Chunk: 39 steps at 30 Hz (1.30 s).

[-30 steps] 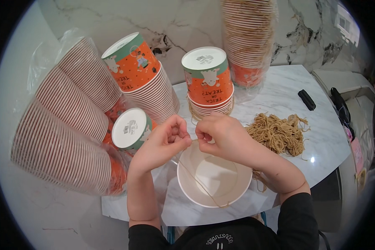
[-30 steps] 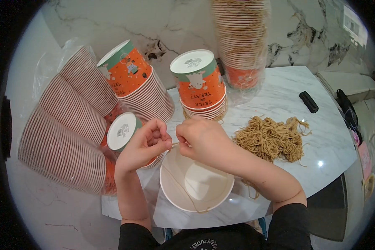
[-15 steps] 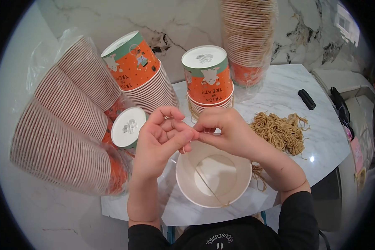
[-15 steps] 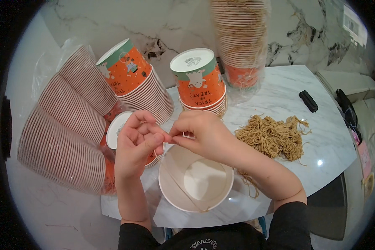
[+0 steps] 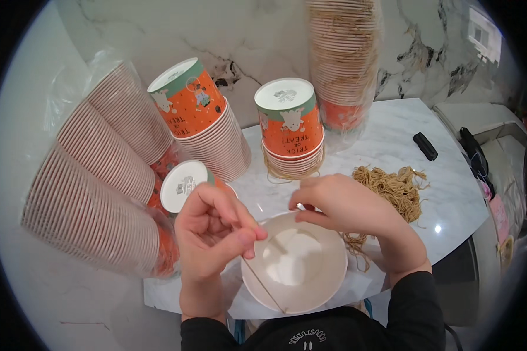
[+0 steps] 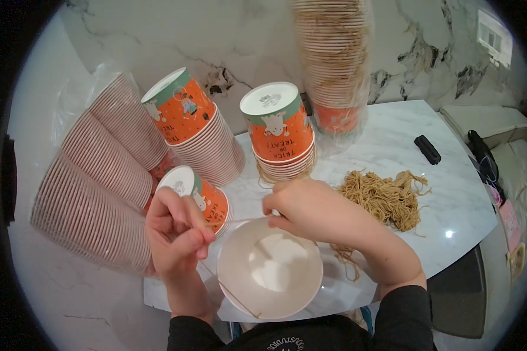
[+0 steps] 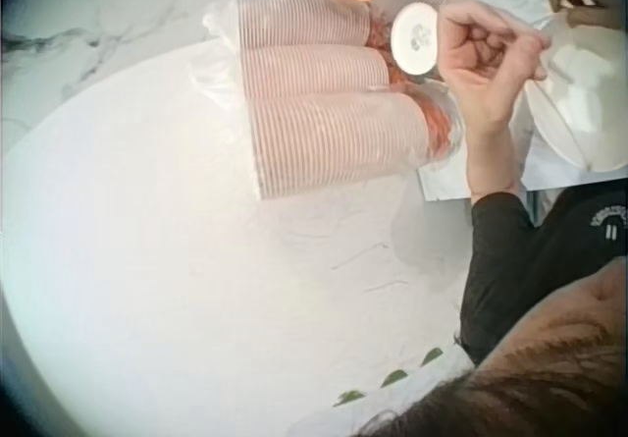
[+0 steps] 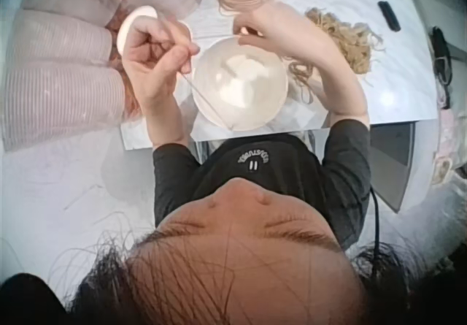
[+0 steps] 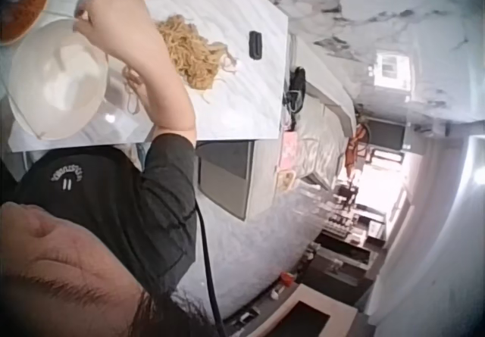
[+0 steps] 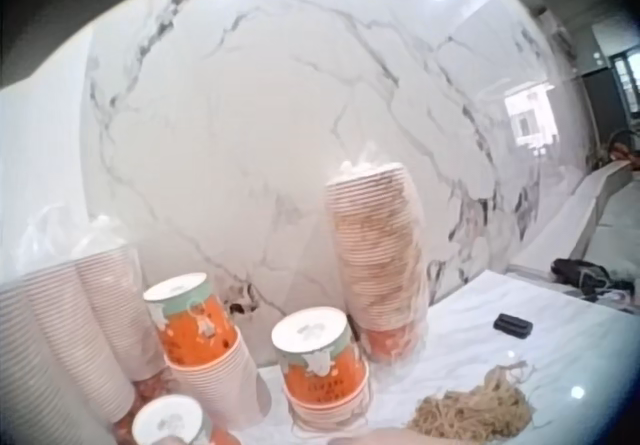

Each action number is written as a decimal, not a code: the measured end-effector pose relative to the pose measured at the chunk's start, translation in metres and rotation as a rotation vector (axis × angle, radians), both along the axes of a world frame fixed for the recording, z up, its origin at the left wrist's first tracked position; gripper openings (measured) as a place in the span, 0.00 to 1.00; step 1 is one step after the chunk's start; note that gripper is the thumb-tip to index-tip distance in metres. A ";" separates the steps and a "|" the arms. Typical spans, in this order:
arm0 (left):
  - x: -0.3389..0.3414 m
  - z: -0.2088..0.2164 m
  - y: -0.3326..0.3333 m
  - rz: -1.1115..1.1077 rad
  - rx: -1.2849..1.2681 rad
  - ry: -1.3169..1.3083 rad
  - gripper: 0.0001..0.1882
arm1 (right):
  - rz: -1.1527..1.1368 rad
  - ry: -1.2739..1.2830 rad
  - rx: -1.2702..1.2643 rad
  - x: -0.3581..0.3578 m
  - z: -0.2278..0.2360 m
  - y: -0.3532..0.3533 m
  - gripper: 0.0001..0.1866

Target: Tying decorative strings onto paper bowls for packaging or display.

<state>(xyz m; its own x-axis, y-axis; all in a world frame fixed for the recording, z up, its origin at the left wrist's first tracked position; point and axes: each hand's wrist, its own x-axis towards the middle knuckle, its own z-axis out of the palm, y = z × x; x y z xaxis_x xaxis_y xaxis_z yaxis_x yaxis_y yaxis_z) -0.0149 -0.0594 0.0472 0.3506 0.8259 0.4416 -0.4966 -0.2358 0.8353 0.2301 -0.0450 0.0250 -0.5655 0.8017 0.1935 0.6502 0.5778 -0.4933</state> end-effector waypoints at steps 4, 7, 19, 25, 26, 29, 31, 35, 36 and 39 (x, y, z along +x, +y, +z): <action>-0.007 0.009 -0.025 -0.013 0.000 0.057 0.16 | -0.035 -0.065 -0.059 0.011 0.014 -0.014 0.08; -0.017 0.010 -0.039 0.014 0.081 0.032 0.15 | -0.249 0.213 0.280 0.011 0.027 -0.015 0.07; 0.033 -0.006 0.105 0.576 0.483 0.772 0.27 | -0.563 0.489 1.051 0.050 -0.007 0.155 0.10; 0.047 -0.038 0.127 0.599 0.546 1.010 0.36 | -0.644 0.249 0.975 0.063 -0.049 0.166 0.08; 0.051 -0.043 0.130 0.594 0.540 1.004 0.36 | -0.678 0.161 0.938 0.069 -0.056 0.167 0.07; 0.050 -0.056 0.142 0.595 0.551 1.116 0.39 | -0.665 0.006 0.888 0.067 -0.065 0.169 0.06; 0.051 -0.059 0.147 0.550 0.520 1.186 0.43 | -0.712 -0.067 0.816 0.059 -0.068 0.171 0.06; 0.054 -0.076 0.126 0.321 0.537 1.398 0.47 | -0.815 -0.431 0.571 0.048 -0.081 0.164 0.06; 0.048 -0.089 0.108 0.391 0.708 1.377 0.48 | -0.831 -0.575 0.475 0.046 -0.081 0.156 0.09; 0.013 -0.101 0.042 0.367 0.877 1.493 0.45 | -0.770 -0.500 0.519 0.018 -0.048 0.099 0.08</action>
